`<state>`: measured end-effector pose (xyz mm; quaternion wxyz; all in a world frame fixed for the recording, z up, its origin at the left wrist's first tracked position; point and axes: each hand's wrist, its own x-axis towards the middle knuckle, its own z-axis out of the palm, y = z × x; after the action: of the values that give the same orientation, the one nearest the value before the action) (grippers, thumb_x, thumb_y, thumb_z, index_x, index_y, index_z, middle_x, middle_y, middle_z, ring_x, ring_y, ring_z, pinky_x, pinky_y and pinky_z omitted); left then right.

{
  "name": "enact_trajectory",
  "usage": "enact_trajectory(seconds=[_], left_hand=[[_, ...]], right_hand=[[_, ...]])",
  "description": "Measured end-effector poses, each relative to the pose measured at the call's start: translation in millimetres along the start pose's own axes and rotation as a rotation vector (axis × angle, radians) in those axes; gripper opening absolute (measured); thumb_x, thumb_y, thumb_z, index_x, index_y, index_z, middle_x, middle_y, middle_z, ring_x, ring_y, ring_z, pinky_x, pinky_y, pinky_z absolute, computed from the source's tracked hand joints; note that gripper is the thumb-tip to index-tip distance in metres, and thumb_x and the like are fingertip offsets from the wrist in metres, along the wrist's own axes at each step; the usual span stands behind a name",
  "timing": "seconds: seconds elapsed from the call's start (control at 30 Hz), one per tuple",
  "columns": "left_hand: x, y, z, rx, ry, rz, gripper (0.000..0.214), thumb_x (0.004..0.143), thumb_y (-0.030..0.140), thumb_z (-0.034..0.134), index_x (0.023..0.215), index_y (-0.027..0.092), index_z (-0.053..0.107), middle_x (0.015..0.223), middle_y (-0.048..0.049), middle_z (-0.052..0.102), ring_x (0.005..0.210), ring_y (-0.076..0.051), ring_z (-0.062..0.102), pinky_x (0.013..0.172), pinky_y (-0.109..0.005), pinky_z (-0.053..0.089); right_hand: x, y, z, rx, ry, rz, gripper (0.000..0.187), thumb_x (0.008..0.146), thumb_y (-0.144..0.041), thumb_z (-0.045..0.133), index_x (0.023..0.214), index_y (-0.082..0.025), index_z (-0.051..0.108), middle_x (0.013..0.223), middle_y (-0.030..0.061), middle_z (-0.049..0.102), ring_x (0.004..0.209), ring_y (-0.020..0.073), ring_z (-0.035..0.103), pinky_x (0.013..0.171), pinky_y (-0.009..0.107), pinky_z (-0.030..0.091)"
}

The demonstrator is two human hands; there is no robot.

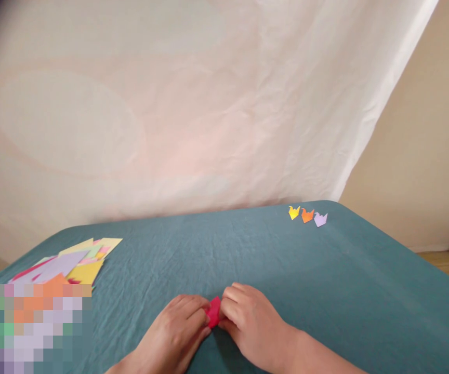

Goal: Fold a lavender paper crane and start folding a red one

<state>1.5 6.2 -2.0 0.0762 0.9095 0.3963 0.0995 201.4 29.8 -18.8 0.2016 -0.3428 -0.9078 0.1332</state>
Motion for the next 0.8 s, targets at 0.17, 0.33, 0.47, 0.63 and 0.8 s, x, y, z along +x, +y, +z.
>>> enact_trajectory(seconds=[0.17, 0.33, 0.47, 0.63, 0.8], left_hand=[[-3.6, 0.0, 1.4, -0.156, 0.112, -0.074, 0.013, 0.086, 0.011, 0.046, 0.087, 0.021, 0.055, 0.098, -0.0036, 0.061, 0.093, -0.021, 0.056, 0.083, -0.036, 0.044], [-1.8, -0.1, 1.3, -0.255, 0.127, -0.169, 0.012, 0.083, 0.011, 0.052, 0.083, 0.021, 0.056, 0.096, -0.0024, 0.062, 0.091, -0.019, 0.056, 0.082, -0.034, 0.043], [1.2, 0.6, -2.6, -0.28, 0.133, -0.205, 0.01, 0.082, 0.012, 0.054, 0.082, 0.022, 0.058, 0.096, -0.0021, 0.062, 0.092, -0.019, 0.056, 0.082, -0.034, 0.042], [2.6, 2.3, -3.8, -0.271, 0.159, -0.238, 0.011, 0.085, 0.017, 0.052, 0.078, 0.021, 0.06, 0.093, -0.0036, 0.061, 0.09, -0.019, 0.055, 0.08, -0.034, 0.042], [4.9, 2.7, -1.4, -0.25, 0.157, -0.286, 0.012, 0.085, 0.017, 0.051, 0.075, 0.02, 0.058, 0.094, -0.0031, 0.058, 0.089, -0.019, 0.053, 0.078, -0.034, 0.04]], right_hand=[[0.1, -1.2, -1.3, 0.04, -0.004, 0.042, 0.014, 0.089, -0.026, 0.057, 0.079, -0.017, 0.058, 0.08, 0.0014, 0.057, 0.078, 0.0151, 0.049, 0.07, 0.027, 0.035], [1.1, -2.9, -2.8, 0.073, 0.004, 0.106, 0.01, 0.085, -0.025, 0.062, 0.078, -0.017, 0.06, 0.08, 0.0005, 0.057, 0.078, 0.0153, 0.05, 0.071, 0.027, 0.036], [1.1, -3.5, -2.5, 0.09, 0.01, 0.136, 0.011, 0.087, -0.023, 0.06, 0.077, -0.017, 0.06, 0.08, 0.0001, 0.057, 0.079, 0.0145, 0.05, 0.071, 0.026, 0.036], [0.6, -3.7, -0.5, 0.096, 0.036, 0.188, 0.011, 0.085, -0.02, 0.061, 0.075, -0.018, 0.06, 0.079, -0.0009, 0.057, 0.079, 0.0136, 0.051, 0.071, 0.026, 0.036], [-0.1, -3.7, 2.3, 0.111, 0.063, 0.235, 0.012, 0.085, -0.018, 0.06, 0.074, -0.018, 0.06, 0.077, -0.0015, 0.057, 0.077, 0.0136, 0.052, 0.07, 0.026, 0.036]])
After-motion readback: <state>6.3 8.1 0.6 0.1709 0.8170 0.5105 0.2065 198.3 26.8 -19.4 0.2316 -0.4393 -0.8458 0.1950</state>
